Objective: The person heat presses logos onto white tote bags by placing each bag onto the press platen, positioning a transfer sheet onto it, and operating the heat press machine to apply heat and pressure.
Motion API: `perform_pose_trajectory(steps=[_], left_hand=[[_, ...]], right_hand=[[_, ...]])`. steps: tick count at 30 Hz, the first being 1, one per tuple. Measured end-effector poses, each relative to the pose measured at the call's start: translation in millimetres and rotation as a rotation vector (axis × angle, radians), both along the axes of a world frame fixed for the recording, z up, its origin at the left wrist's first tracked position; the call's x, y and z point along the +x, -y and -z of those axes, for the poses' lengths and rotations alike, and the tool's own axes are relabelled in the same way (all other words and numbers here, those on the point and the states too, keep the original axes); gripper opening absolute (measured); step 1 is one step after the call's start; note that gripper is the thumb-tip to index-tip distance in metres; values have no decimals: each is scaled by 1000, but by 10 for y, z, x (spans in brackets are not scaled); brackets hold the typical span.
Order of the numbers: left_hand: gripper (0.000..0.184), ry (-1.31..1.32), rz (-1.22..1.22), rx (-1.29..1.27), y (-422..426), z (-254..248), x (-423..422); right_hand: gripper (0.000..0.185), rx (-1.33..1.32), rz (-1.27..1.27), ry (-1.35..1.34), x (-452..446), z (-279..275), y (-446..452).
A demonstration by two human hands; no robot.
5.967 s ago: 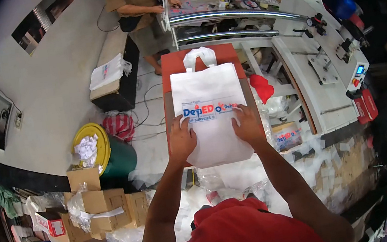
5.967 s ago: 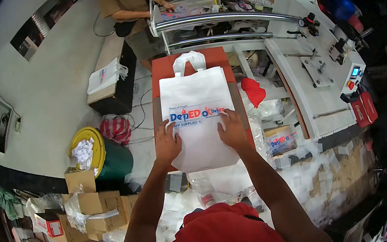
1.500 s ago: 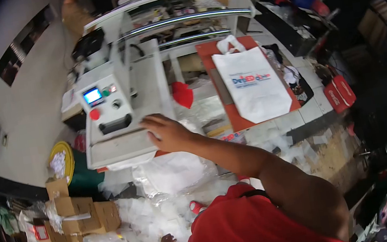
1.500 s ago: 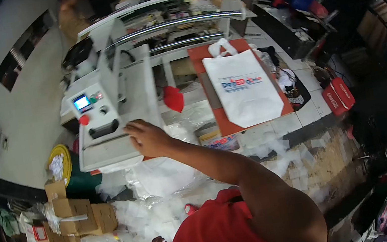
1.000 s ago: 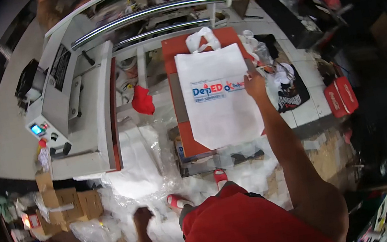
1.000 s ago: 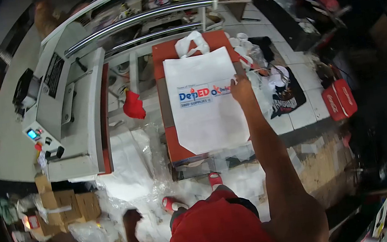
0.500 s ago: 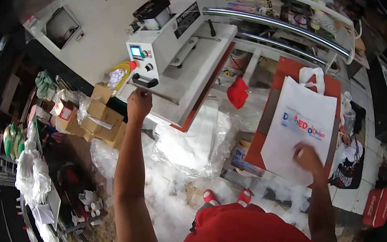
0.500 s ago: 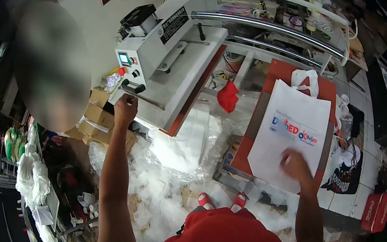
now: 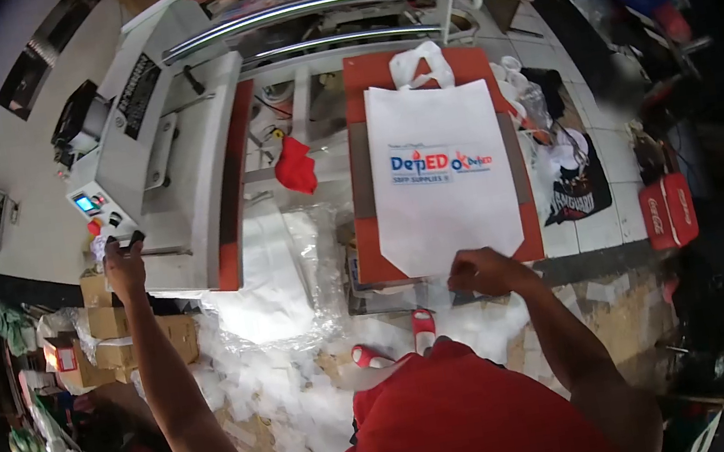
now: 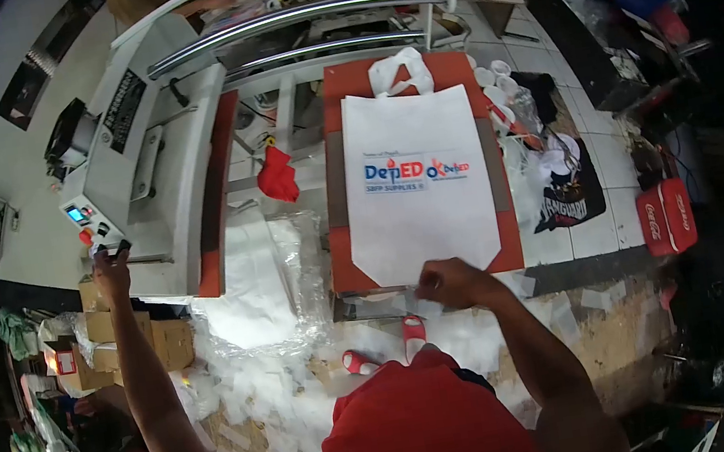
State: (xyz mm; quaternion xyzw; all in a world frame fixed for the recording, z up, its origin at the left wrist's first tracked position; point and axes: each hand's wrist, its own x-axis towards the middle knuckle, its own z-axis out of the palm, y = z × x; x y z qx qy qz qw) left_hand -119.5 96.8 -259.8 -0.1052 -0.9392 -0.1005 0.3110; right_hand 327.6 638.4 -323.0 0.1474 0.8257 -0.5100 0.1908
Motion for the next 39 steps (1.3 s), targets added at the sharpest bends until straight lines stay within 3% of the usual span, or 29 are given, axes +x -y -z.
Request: perform_pose_trajectory(steps=[1, 3, 5, 6, 7, 8, 10, 11, 12, 13, 14, 15, 16, 18, 20, 21, 25, 27, 28, 29, 30, 31, 32, 34, 36, 38, 39], left_hand=[[44, 11, 7, 1, -91, -48, 165], [29, -78, 23, 311, -439, -154, 698], [15, -110, -52, 176, -462, 92, 1310], [10, -167, 96, 214, -441, 361, 1655], [7, -46, 152, 385, -268, 890, 1991], [7, -19, 99, 75, -227, 1209, 2472], [6, 375, 66, 123, -160, 1816, 3568], [14, 751, -46, 219, 49, 2237, 4111], [26, 978, -109, 51, 433, 2854, 4757], [33, 1101, -35, 105, 706, 3106, 5393], [37, 1413, -196, 107, 766, 2960, 5853], [41, 1490, 251, -382, 1509, 3877, 6713], [42, 1648, 688, -689, 1569, 3622, 7053], [40, 1909, 231, -272, 1770, 3333, 7466], [39, 1957, -33, -64, 1992, 3136, 7495], [38, 1955, -89, -18, 2113, 3092, 7418], [35, 1907, -190, 90, 2562, 3205, 6778], [33, 1866, -102, -15, 2707, 3463, 6147], [32, 1698, 96, -218, 2663, 3552, 5712], [28, 1317, 169, -208, 2660, 3628, 5402], [21, 1182, -32, 33, 2345, 3416, 4956], [36, 1184, -168, 307, 2042, 3180, 4448], [56, 1183, -284, 771, 1855, 3263, 4107], [75, 1337, -296, 1280, 1204, 2437, 3487], [74, 1384, -217, 1584, 603, 1694, 3087], [66, 1290, -53, 1319, 238, 1089, 2899], [62, 1029, 197, 1068, 145, 965, 2764]], right_hand=[[34, 19, -134, 3, -16, -41, 81], [37, -24, -199, 97, -11, 159, 317], [37, -8, -276, 105, -31, 542, 555], [38, -84, -241, 193, -69, 782, 704], [39, -159, -220, 284, -133, 1072, 870], [41, -153, -238, 273, -191, 1482, 1049], [36, -103, -140, 251, -387, 2050, 1457], [42, -29, -76, 116, -526, 2348, 1688], [49, 39, -1, -19, -662, 2546, 1949], [51, 59, 53, -37, -881, 2603, 2172], [54, 81, 114, -51, -1131, 2646, 2395], [58, 118, 141, -88, -1366, 2696, 2636], [62, 165, 184, -130, -1608, 2769, 2847], [73, 281, 342, -223, -1973, 2843, 3248], [86, 315, 355, 116, -2214, 2538, 3444], [75, 328, 353, 200, -2289, 2414, 3446], [62, 224, 498, 220, -2353, 2747, 3415], [44, 262, 596, 152, -2337, 2753, 3337], [44, 273, 612, 141, -2316, 2730, 3257], [39, 225, 531, 30, -2241, 2703, 3150], [35, 178, 449, -81, -2160, 2667, 3043], [30, 63, 457, -47, -2064, 2434, 2980], [35, -89, 447, -27, -1941, 2290, 2904], [51, -297, 427, 18, -1603, 1836, 2717], [63, -324, 442, -20, -1187, 1118, 2539], [65, -290, 466, -101, -949, 826, 2282], [69, -275, 461, -300, -877, 741, 2129]])
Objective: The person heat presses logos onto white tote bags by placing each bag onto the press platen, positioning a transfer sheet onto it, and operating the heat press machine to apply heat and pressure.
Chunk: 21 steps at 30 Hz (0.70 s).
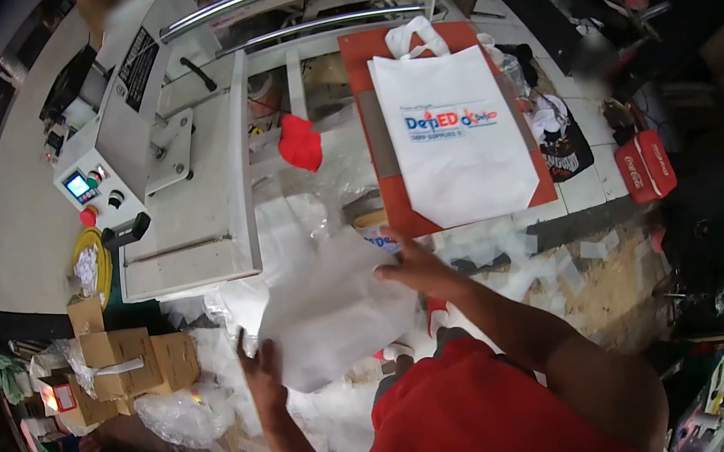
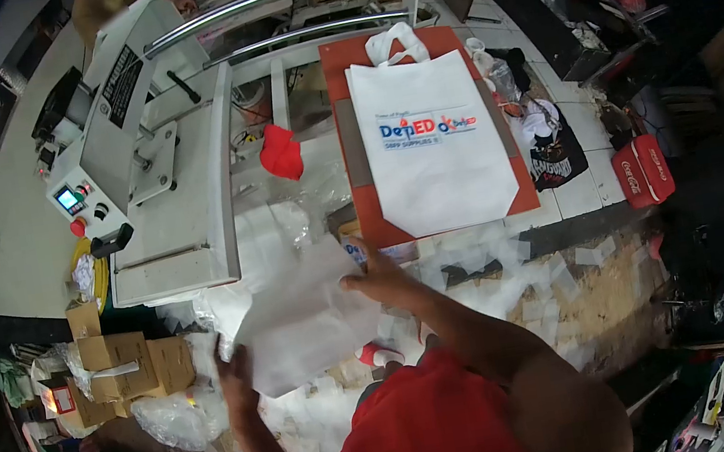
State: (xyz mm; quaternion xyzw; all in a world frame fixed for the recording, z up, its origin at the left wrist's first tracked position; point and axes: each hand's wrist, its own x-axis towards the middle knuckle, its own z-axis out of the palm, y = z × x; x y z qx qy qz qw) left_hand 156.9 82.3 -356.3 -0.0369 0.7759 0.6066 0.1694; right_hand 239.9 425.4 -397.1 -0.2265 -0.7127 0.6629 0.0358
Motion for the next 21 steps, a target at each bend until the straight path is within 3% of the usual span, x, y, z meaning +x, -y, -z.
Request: perform_pose_trajectory(steps=[1, 3, 4, 5, 7, 8, 9, 10, 11, 12, 13, 14, 15, 16, 17, 18, 19, 21], left_hand=[[59, -378, 128, -130, -112, -134, -129], [52, -348, 107, -43, -800, -1107, -373], [47, -682, 148, -120, -1006, -1159, -668], [42, -767, 170, -128, -1343, -1630, -752], [35, -1047, 113, -75, -1844, -2414, -877], [34, -1143, 6, 64, -2087, -2863, -727], [33, -1233, -101, 206, -2357, -3215, -551], [33, -1571, -198, 335, -2598, -3398, -489], [33, -1908, -301, 468, -2813, -3510, -415], [37, -1914, -342, 546, -3045, -3458, -311], [37, -1769, -302, 392, -3209, -3028, -499], [37, -1618, -260, 245, -3390, -2523, -710], [46, -1772, -141, -114, -3636, -2319, -603], [48, -1399, 95, -266, -3847, -1797, -632], [48, -1134, 272, -435, -4052, -1254, -599], [47, -874, 362, -393, -4169, -681, -512], [48, -849, 508, -489, -4203, 131, -623], [49, -801, 470, -571, -4114, 738, -280]], right_hand=[[74, 57, 22, -184, 73, -108, -150], [60, -79, -26, -157, -2, -823, -610], [52, -105, -13, -147, -119, -1210, -846], [45, -131, -2, -135, -217, -1602, -1064], [29, -93, 153, -506, -287, -2312, -1486], [29, 458, 362, -479, -103, -3003, -1503], [27, 660, 492, -843, 54, -3392, -1547], [27, 917, 529, -1211, 200, -3628, -1716], [28, 1008, 645, -1471, 307, -3752, -1807], [26, 1002, 663, -1558, 369, -3743, -1966], [25, 995, 682, -1645, 428, -3657, -2159], [26, 1079, 718, -1320, 505, -3387, -2385], [27, 1139, 740, -990, 562, -2978, -2605], [29, 1148, 642, -608, 568, -2557, -2774], [26, 1032, 572, -632, 481, -1814, -3033], [22, 952, 458, -279, 512, -929, -3339], [21, 911, 331, 148, 663, -613, -3268], [29, 883, 291, 185, 945, -129, -3086]])
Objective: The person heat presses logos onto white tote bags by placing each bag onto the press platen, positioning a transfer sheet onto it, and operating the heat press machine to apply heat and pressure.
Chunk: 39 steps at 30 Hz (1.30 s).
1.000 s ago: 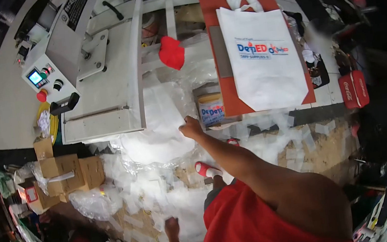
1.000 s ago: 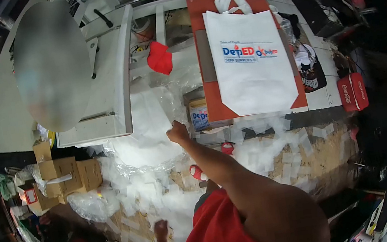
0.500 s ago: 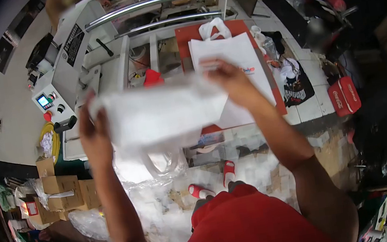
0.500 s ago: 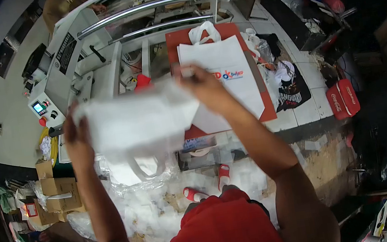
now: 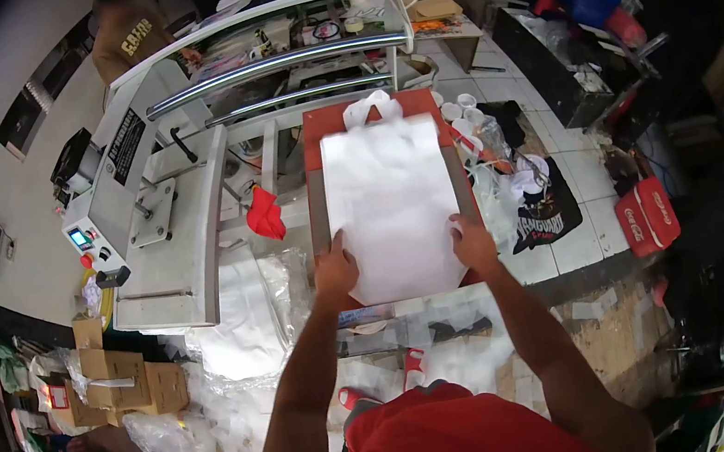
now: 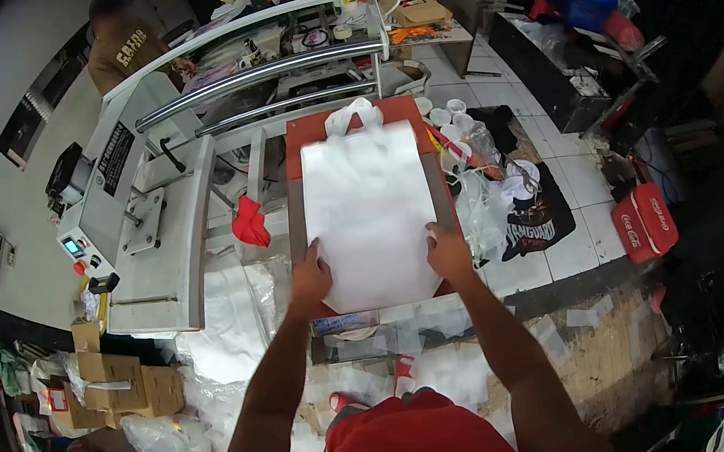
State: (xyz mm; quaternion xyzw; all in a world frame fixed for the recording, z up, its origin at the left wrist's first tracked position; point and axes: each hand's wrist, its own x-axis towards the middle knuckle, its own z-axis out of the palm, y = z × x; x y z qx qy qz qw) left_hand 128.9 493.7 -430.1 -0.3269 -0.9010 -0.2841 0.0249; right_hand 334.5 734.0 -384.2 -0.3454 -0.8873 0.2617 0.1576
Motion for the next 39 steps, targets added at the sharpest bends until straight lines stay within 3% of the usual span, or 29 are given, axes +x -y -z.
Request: perform_pose_trajectory(steps=[1, 5, 9, 16, 18, 20, 22, 24, 25, 26, 27, 28, 29, 30, 31, 34, 39], left_hand=[[49, 2, -5, -5, 3, -50, 76], [50, -5, -15, 119, 81, -201, 269], [47, -62, 15, 203, 113, -203, 244], [48, 58, -35, 275, 248, -338, 273], [47, 23, -60, 350, 552, -471, 380], [39, 248, -162, 489, 1027, -527, 625], [39, 230, -191, 418, 1647, -166, 857], [38, 339, -241, 218, 2343, 426, 1170], [38, 310, -210, 115, 2735, 786, 1403], [38, 282, -172, 11, 3141, 1114, 1670], [37, 444, -210, -135, 3546, 1347, 1956], [36, 605, -245, -279, 3926, 1518, 2230], [36, 723, -257, -331, 4307, 1646, 2523], [37, 839, -268, -380, 4644, 1731, 2771], [35, 916, -334, -432, 4925, 1768, 2985], [29, 1136, -543, -545, 5642, 1746, 3558], [24, 1195, -575, -550, 6248, 1760, 3741]], right_hand=[[26, 133, -45, -254, 44, 89, 58], [25, 69, -10, -308, 157, 129, 112], [27, 185, -63, -375, 159, 184, 96], [25, 71, -38, -471, 280, 236, -2], [21, -10, 310, -636, 584, 409, -106], [22, -154, 680, -479, 1105, 826, -226], [29, -56, 702, -274, 1427, 1592, -32], [25, -92, 381, 273, 1547, 2570, 242], [25, 148, 27, 70, 1488, 3016, 532], [29, 137, -178, 450, 1228, 3072, 770], [31, -258, 94, 162, 648, 2456, 1297], [32, -84, 9, -97, 416, 2935, 1421], [33, 462, -156, 184, 219, 2933, 1531], [34, 448, -211, 20, 50, 3327, 1420], [34, 459, -213, 70, -146, 3477, 1357], [33, 481, -154, 257, -526, 3621, 1258], [33, 496, -121, 363, -636, 3533, 1211]])
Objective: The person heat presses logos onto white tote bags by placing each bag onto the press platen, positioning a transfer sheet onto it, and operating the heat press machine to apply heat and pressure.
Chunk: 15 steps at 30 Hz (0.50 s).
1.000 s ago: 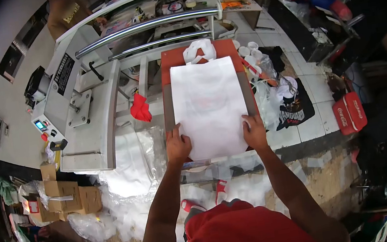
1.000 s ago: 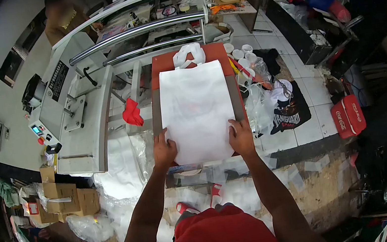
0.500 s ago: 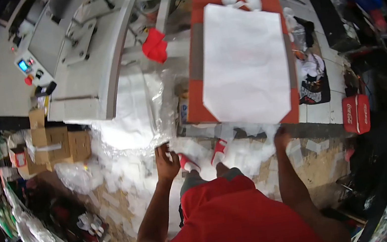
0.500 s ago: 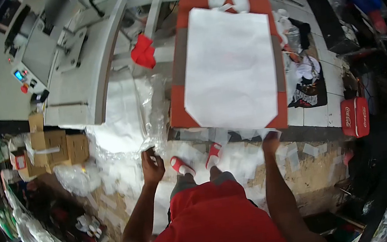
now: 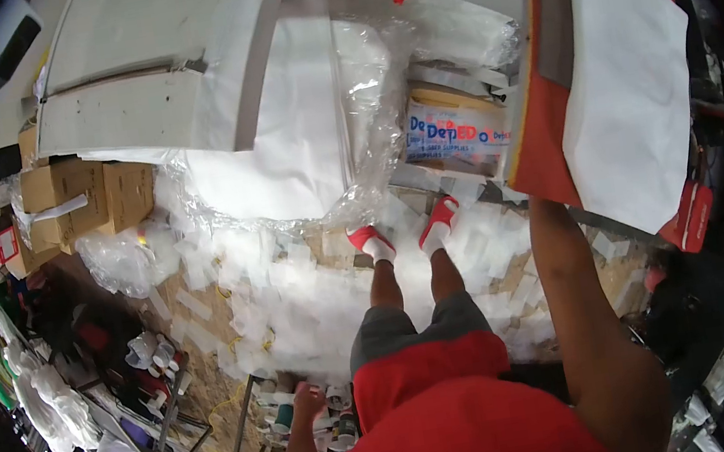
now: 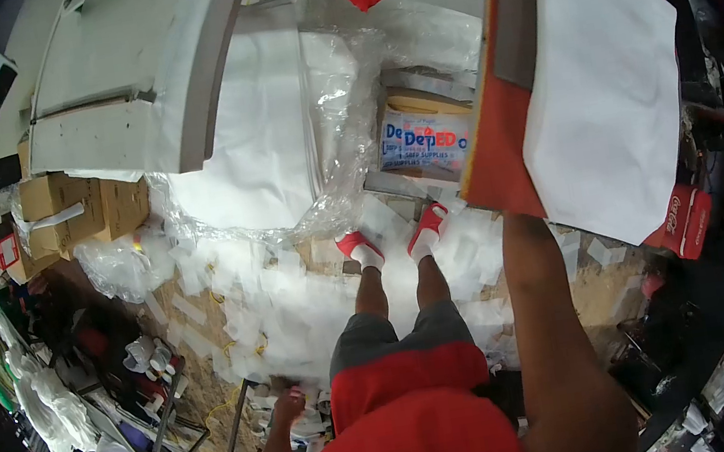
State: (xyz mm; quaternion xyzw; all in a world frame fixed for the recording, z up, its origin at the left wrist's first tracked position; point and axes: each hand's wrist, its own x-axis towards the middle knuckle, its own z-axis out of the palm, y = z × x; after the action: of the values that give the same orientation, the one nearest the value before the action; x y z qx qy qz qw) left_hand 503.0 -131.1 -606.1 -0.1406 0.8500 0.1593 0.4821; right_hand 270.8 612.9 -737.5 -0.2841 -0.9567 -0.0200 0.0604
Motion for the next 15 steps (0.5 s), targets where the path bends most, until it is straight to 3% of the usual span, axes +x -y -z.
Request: perform_pose_trajectory(steps=[5, 9, 11, 12, 13, 15], left_hand=[[23, -166, -56, 130, -223, 245, -667], [22, -321, -125, 208, -943, -12, -1383], [21, -317, -175, 337, -1201, -123, -1593], [21, -318, -176, 378, -1280, -76, -1632], [21, -334, -166, 397, -1380, -86, -1691], [22, -392, -54, 442, -1624, -124, -1832]], right_hand=[[33, 4, 3, 23, -43, -363, -70], [33, -134, -66, 37, -13, -890, 298], [33, -424, -151, 88, 169, -1485, 868], [18, -556, -236, 28, 350, -1689, 1095], [13, -648, -408, -92, 316, -2336, 1396], [15, -733, -470, -196, 416, -3106, 1658]])
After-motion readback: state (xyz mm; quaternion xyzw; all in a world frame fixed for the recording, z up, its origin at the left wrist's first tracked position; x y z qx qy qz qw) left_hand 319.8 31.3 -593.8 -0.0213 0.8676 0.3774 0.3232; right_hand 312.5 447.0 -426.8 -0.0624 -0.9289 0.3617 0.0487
